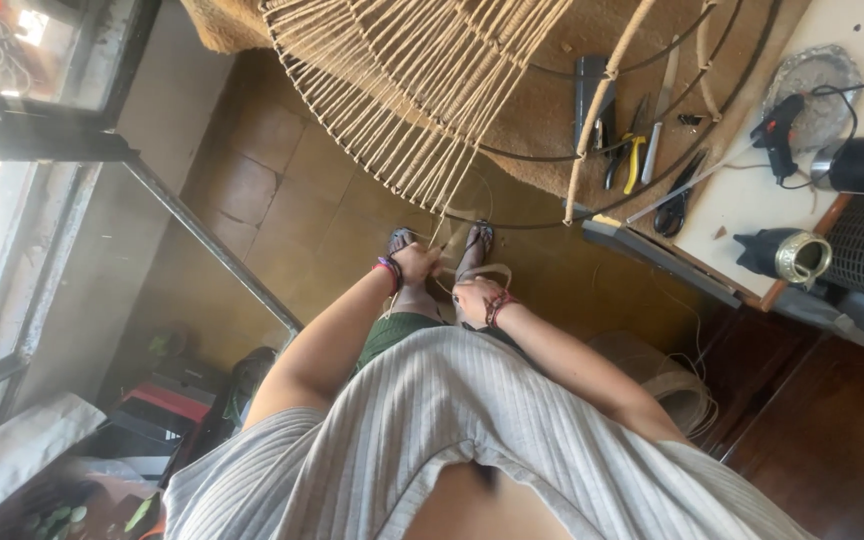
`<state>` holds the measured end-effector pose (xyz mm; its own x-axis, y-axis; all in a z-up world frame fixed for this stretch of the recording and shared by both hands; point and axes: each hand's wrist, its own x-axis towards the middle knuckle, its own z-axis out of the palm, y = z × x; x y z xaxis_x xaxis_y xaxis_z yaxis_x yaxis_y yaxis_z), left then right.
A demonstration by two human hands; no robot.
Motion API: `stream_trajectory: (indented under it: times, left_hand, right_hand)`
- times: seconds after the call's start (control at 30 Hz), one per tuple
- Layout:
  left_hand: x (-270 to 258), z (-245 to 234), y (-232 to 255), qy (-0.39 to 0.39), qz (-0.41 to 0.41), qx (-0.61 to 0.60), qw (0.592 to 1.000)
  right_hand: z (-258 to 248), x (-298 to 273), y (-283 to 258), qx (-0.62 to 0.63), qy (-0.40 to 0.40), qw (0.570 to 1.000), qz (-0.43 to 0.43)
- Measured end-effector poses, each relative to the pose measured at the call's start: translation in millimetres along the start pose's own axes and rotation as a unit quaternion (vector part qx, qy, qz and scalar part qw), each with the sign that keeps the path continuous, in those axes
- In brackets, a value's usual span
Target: The person is performing a manual weaving task, specifically tying and threading thin cords onto a circular frame to build a decorative structure, possibly a lampshade.
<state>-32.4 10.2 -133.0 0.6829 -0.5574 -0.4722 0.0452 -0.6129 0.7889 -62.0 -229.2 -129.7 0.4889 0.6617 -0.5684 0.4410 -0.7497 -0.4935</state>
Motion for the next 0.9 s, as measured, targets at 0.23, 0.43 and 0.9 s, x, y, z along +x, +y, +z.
stream_trajectory:
  times: [0.23,0.43,0.9]
  left_hand:
    - [7.3,-27.9,3.8,-0.026,-0.211,0.129,0.969]
    - [3.9,-11.1,15.4,-0.015,-0.210,-0.190,0.959]
    - [-16.3,-45.9,54.8,-0.022,-0.251,-0.157,0.955]
  right_hand:
    - [-47.8,21.3,0.6,0.748,0.160,0.644,-0.001]
    - [-69.2,-16.9,-55.2,-0.143,-0.056,0.982,0.107]
    - [-62.4,-5.1,-22.0,0.136,-0.113,0.977,0.118]
